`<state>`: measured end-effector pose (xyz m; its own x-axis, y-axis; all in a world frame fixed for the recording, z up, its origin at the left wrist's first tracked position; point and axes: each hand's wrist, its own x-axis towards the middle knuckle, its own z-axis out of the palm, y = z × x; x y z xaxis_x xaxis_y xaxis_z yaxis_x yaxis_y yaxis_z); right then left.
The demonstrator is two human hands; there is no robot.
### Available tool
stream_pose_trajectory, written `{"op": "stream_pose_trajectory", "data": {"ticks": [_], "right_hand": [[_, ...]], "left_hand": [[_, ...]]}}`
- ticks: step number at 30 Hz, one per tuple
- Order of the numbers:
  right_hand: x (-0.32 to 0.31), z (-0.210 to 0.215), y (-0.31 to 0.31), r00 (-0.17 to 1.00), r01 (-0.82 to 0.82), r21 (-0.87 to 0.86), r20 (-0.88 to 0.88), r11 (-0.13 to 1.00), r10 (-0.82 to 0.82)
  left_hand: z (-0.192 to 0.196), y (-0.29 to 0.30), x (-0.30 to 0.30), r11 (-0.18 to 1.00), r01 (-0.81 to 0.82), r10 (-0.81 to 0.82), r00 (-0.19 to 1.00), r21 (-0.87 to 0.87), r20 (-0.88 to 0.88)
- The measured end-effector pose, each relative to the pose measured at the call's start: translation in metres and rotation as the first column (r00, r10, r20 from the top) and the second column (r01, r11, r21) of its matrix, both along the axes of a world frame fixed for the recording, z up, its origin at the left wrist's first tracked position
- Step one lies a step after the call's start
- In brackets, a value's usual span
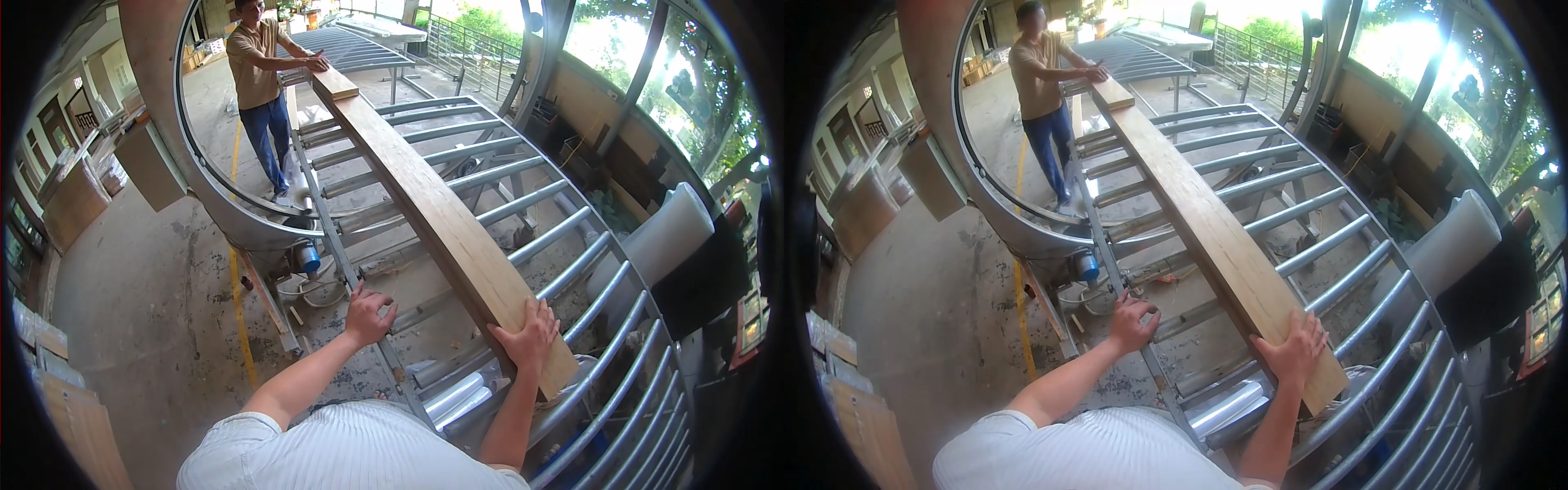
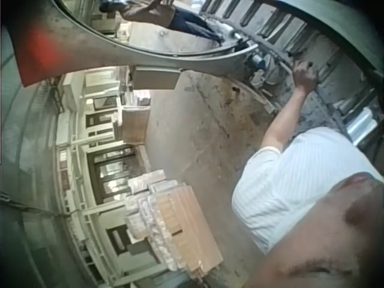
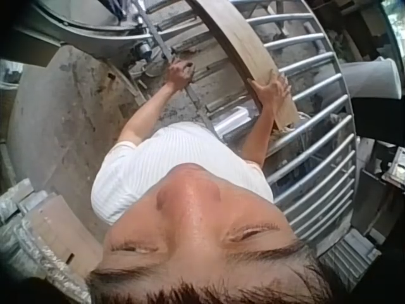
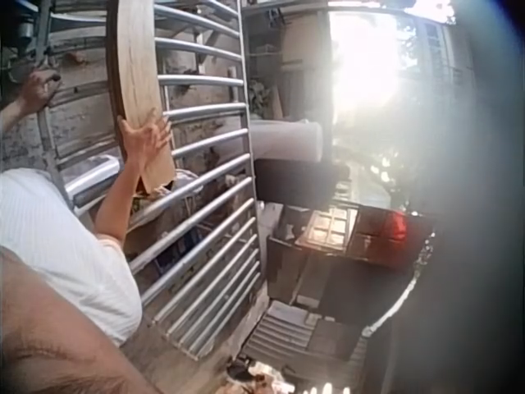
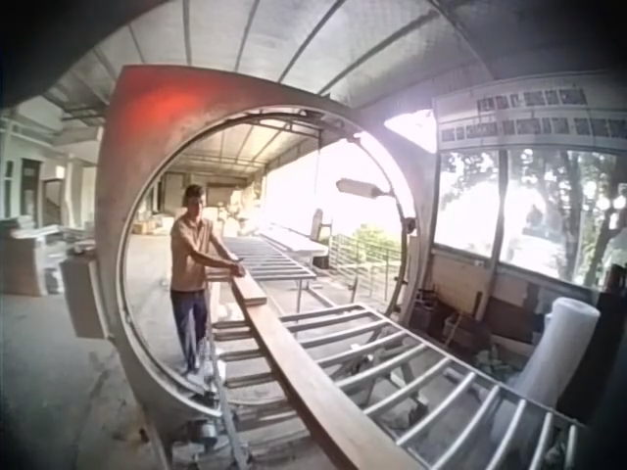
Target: Moving and placing wooden planks onto a roller conveyor machine.
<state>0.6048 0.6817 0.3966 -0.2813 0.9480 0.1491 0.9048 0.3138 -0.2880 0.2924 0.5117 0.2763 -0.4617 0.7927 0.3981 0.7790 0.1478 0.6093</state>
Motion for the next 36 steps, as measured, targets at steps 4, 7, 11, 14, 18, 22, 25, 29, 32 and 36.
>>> {"op": "stream_pose_trajectory", "data": {"ticks": [4, 7, 11, 14, 18, 22, 25, 29, 32, 36], "right_hand": [[0.0, 0.001, 0.001, 1.0, -0.007, 0.017, -0.009, 1.0, 0.007], [0.014, -0.005, 0.004, 0.992, -0.079, 0.082, -0.092, 0.993, 0.087], [0.048, 0.028, -0.012, 0.988, -0.143, 0.002, -0.056, 0.99, 0.143], [0.09, 0.04, -0.03, 0.998, -0.064, -0.07, -0.014, 0.995, 0.063], [0.123, 0.02, -0.041, 0.999, -0.044, -0.108, -0.035, 0.993, 0.04], [0.114, 0.002, -0.046, 0.997, -0.027, -0.03, -0.072, 0.999, 0.025], [0.111, -0.004, -0.045, 0.996, 0.01, 0.016, -0.093, 1.0, -0.008], [0.112, -0.008, -0.044, 0.997, 0.011, 0.029, -0.083, 1.0, -0.009], [0.111, -0.008, -0.045, 0.997, 0.02, 0.035, -0.073, 0.999, -0.017], [0.109, -0.013, -0.042, 0.997, -0.003, 0.062, -0.074, 0.998, 0.007]], "left_hand": [[-0.001, 0.001, -0.001, 1.0, 0.008, -0.008, 1.0, 0.024, -0.002], [-0.002, 0.001, 0.0, 1.0, 0.005, -0.005, 1.0, 0.014, 0.016], [-0.003, -0.002, -0.006, 1.0, -0.007, 0.007, 1.0, 0.015, -0.003], [-0.001, 0.0, -0.003, 1.0, 0.002, -0.002, 1.0, 0.017, 0.0], [0.0, 0.0, -0.004, 1.0, 0.001, -0.001, 1.0, 0.021, 0.001], [0.0, 0.0, -0.004, 1.0, 0.002, -0.003, 1.0, 0.016, 0.002], [0.0, 0.0, -0.004, 1.0, 0.016, -0.016, 1.0, 0.017, 0.006], [-0.003, 0.0, -0.006, 1.0, 0.011, -0.011, 1.0, 0.005, -0.004], [-0.003, 0.0, -0.005, 1.0, 0.015, -0.015, 1.0, -0.009, -0.003], [-0.003, 0.0, -0.005, 1.0, 0.009, -0.009, 1.0, -0.018, -0.001]]}}
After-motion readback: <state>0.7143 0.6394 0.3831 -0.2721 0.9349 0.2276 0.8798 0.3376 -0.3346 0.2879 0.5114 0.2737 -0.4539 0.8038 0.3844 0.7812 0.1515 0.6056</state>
